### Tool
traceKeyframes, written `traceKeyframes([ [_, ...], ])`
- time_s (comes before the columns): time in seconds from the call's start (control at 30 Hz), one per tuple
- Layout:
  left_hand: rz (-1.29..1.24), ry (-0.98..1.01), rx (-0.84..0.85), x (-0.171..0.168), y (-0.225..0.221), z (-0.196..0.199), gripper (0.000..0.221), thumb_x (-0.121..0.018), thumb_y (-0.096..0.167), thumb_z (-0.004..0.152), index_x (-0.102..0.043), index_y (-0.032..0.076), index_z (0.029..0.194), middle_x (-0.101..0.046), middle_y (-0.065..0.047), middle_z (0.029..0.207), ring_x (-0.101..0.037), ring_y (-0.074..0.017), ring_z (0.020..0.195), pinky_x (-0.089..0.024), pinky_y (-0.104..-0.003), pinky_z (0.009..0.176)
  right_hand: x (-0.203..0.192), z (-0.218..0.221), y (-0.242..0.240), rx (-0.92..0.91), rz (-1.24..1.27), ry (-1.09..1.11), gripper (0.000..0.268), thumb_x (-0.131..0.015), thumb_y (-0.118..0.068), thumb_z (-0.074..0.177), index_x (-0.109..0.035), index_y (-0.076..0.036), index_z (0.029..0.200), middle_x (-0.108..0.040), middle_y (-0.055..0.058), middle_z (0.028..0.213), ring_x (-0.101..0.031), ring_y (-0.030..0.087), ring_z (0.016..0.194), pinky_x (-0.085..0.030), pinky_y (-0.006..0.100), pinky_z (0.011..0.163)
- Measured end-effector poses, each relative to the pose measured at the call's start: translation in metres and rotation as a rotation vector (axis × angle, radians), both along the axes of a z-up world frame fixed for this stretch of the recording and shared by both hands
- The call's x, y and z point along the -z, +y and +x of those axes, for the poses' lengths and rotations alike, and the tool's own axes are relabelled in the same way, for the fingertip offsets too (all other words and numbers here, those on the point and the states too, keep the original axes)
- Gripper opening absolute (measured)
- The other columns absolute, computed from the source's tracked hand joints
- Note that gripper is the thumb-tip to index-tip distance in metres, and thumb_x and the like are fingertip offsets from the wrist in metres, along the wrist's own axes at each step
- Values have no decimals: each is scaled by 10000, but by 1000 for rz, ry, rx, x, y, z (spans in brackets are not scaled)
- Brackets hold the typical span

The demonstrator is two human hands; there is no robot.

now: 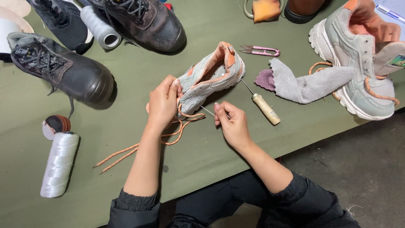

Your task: Hand-stitching the sole of a sneaker using an awl and thread at a repair bench.

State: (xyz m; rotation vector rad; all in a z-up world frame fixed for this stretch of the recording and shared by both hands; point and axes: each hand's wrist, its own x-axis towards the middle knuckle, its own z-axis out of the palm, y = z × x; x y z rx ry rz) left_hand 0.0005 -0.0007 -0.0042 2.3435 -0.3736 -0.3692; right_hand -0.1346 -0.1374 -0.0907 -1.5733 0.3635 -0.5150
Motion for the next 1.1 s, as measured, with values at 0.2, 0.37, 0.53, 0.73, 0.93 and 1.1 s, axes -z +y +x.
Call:
traceKeyframes([
  [0.2,6,-2,4,-4,-1,-1,344,-437,379,1095,-632,247,845,-707,66,756,-682,-243,902,-478,-425,888,1,0,-1,-4,-3,4,454,-577,-263,1086,-587,-129,653,-587,34,492,-449,114,507,-400,249,517],
  [0.37,97,-5,111,-25,-1,-4,289,-467,390,1076,-664,270,901,-723,22,869,-691,-284,1008,-492,-450,930,5,-1,-2,0,32,-15,443,-580,-255,1084,-608,-113,665,-651,54,546,-548,115,545,-472,239,576],
  [0.53,104,-160,278,-37,6,16,153,-580,236,1027,-708,170,975,-713,-133,880,-681,-408,1032,-517,-520,921,12,2,-4,57,74,-75,363,-575,-196,1087,-661,-70,758,-726,96,737,-648,144,708,-547,273,693],
  [0.73,-50,-146,224,-63,38,65,178,-618,160,988,-692,147,1150,-701,-39,676,-612,-225,755,-482,-360,827,14,2,-4,115,9,-137,299,-575,-184,1079,-658,-44,828,-640,156,1124,-600,214,1010,-491,332,913],
  [0.93,-146,-1070,-97,-44,55,37,112,-661,60,1031,-641,69,1141,-689,-76,1009,-576,-319,1069,-400,-440,997,14,2,-7,111,32,-108,282,-570,-207,1054,-649,-63,824,-594,132,1157,-581,191,1067,-493,337,885],
  [1.1,-47,-885,269,24,21,-28,416,-821,449,845,-689,134,1081,-608,-49,981,-589,-307,1075,-447,-467,950,16,2,-5,93,12,-128,307,-588,-179,1059,-641,-42,789,-605,174,1151,-608,267,1068,-447,391,1011],
])
